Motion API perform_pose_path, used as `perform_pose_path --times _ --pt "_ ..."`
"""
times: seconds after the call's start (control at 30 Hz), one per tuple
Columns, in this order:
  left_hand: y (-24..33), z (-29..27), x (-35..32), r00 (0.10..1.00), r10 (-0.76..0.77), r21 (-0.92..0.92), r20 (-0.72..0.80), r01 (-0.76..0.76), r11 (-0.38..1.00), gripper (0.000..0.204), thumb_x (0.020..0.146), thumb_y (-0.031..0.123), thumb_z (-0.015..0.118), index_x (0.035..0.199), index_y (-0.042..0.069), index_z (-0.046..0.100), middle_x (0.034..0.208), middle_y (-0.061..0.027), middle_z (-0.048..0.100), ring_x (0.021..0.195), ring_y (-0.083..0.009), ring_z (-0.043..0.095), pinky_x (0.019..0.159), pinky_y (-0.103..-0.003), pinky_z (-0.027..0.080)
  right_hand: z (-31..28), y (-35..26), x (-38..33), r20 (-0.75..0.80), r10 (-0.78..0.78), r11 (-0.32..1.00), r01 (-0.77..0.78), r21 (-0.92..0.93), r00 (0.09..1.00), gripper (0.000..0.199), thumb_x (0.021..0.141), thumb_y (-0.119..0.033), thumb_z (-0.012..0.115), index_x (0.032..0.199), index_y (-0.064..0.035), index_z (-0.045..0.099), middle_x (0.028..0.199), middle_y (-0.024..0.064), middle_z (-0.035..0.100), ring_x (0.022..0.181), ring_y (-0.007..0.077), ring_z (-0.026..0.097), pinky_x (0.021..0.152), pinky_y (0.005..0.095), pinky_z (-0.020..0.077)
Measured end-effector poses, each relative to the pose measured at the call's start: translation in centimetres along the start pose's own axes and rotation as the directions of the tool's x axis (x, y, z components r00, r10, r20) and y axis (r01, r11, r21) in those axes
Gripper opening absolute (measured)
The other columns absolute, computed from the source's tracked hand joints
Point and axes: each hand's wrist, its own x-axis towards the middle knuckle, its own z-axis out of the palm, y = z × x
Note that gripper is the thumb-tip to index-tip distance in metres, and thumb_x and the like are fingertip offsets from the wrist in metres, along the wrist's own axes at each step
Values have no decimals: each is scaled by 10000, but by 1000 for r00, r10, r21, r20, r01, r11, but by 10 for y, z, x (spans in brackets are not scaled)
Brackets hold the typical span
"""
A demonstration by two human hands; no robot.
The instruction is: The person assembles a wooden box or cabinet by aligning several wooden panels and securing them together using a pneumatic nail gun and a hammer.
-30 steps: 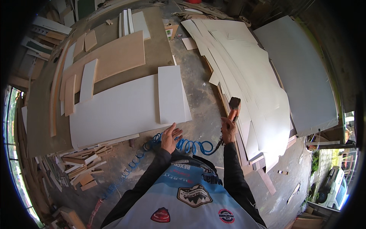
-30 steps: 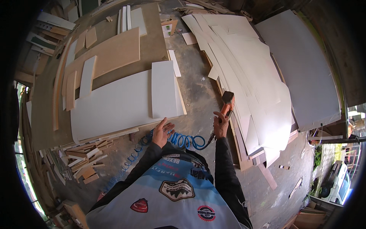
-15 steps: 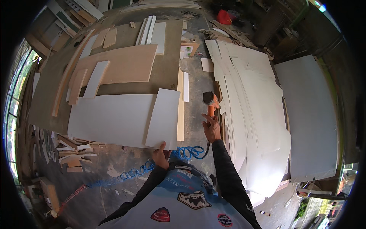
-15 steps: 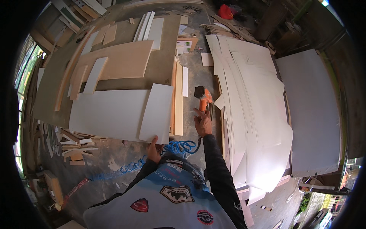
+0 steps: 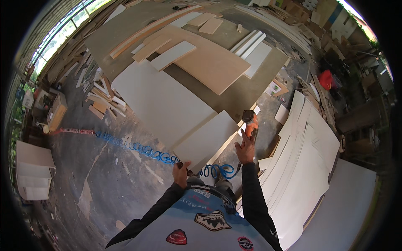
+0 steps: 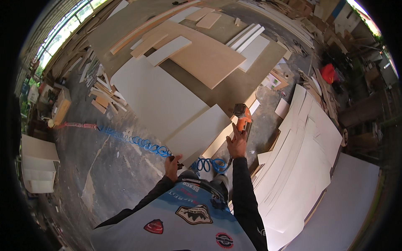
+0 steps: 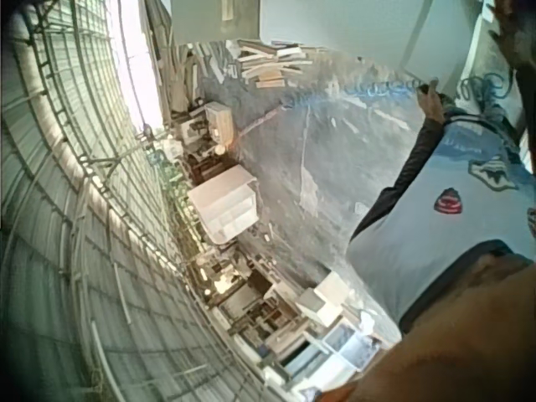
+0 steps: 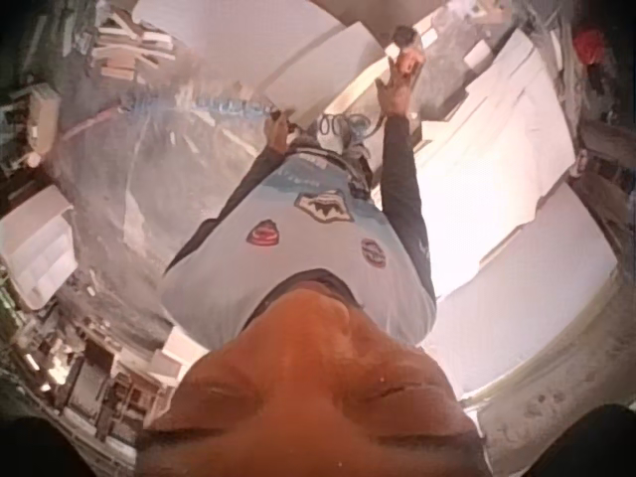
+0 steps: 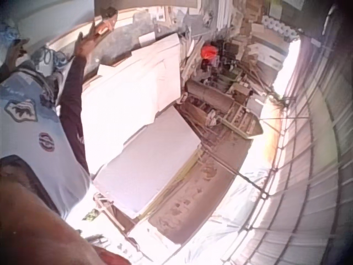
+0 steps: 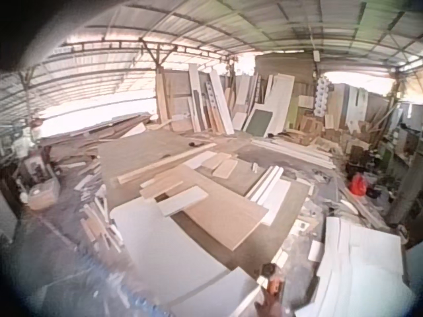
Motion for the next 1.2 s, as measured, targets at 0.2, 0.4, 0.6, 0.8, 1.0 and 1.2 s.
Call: perform_pose_path --times 0.2,0.4,0.6,0.8,1.0,1.2 --pt "-41 33 -8 913 270 280 -305 -185 942 490 828 325 747 1107 -68 661 971 -181 661 831 -315 660 770 -428 539 15 22 48 125 12 998 -3 -69 992 665 914 -450 699 1452 -102 520 1174 301 492 1039 448 596 893 489 510" --pt "-51 58 -21 775 418 513 -474 -143 847 492 789 346 746 1043 -73 711 1026 -260 672 927 -402 670 817 -478 523 39 50 52 139 -22 997 32 -68 990 684 895 -498 697 1392 -53 545 1241 359 440 1064 485 582 956 484 485" --pt "-43 54 -14 873 110 72 -476 -86 994 477 783 324 760 1145 29 666 1002 -101 678 846 -269 638 654 -427 512 40 31 62 221 81 996 -90 30 972 637 838 -432 761 1289 -12 598 1266 376 466 1098 457 566 982 448 464" --pt "-25 48 -26 891 -25 -222 -454 -86 971 483 741 312 777 1108 43 613 926 -64 635 803 -216 600 583 -378 446 40 19 54 275 83 991 -108 78 958 646 830 -456 738 1298 -39 582 1299 412 399 1102 533 573 989 492 471" --pt "11 -31 -53 889 90 -56 -448 -128 990 407 710 229 833 992 39 610 856 -52 636 695 -181 577 555 -352 415 60 -6 -7 263 93 977 -139 159 960 624 798 -496 806 1185 -30 657 1226 338 494 1106 405 488 986 469 431" --pt "117 -7 -119 623 662 510 -417 -442 738 459 689 175 864 1009 -13 593 826 -78 647 646 -184 593 610 -356 492 66 -47 -37 207 94 963 -142 228 974 683 797 -532 802 1279 -77 639 1206 292 404 1037 407 554 937 467 471"
